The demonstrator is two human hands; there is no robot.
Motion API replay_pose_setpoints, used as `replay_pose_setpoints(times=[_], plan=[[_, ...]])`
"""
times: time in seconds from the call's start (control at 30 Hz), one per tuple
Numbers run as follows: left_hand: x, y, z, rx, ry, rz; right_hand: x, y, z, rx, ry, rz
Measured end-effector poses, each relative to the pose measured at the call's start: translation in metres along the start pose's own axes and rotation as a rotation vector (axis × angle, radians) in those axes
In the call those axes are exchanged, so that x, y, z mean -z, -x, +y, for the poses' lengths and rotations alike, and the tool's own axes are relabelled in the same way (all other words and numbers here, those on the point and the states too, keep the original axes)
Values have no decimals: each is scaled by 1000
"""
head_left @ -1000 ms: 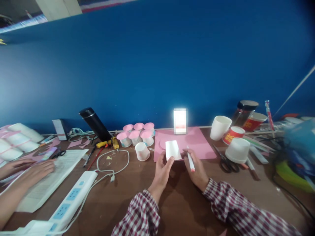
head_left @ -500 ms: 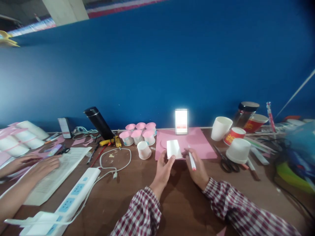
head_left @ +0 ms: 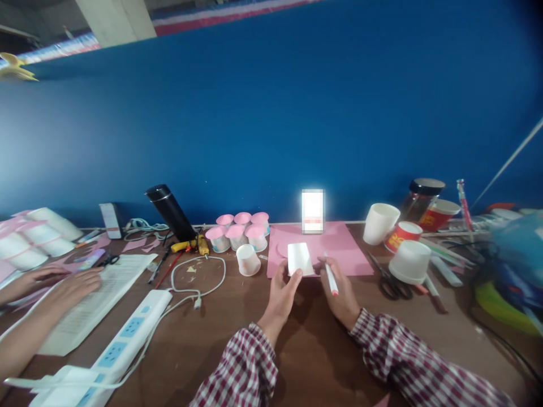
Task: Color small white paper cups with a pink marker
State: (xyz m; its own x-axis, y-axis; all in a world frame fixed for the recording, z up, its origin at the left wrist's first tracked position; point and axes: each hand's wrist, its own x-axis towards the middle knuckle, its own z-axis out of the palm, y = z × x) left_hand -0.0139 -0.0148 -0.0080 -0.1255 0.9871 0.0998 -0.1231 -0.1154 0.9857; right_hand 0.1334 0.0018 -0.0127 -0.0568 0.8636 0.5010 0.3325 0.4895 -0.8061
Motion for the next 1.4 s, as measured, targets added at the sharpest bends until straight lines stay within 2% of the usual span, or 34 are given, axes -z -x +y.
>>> replay_pose_setpoints(times=[0.17,0.37,0.8,1.1,1.4], plan=[[-1,1,3,29,-16,3,-1,1,2,-11,-21,-12],[-1,1,7,-14,-47,0,1,3,2,-6,-26,-8],[0,1,1,-21,-57,-4,0,2,2,-6,-61,-8],[0,0,-2,-16,-79,30,4,2,1,-22,-1,20],[0,2,6,-13,-103,1,3,2,-1,-19,-23,10]])
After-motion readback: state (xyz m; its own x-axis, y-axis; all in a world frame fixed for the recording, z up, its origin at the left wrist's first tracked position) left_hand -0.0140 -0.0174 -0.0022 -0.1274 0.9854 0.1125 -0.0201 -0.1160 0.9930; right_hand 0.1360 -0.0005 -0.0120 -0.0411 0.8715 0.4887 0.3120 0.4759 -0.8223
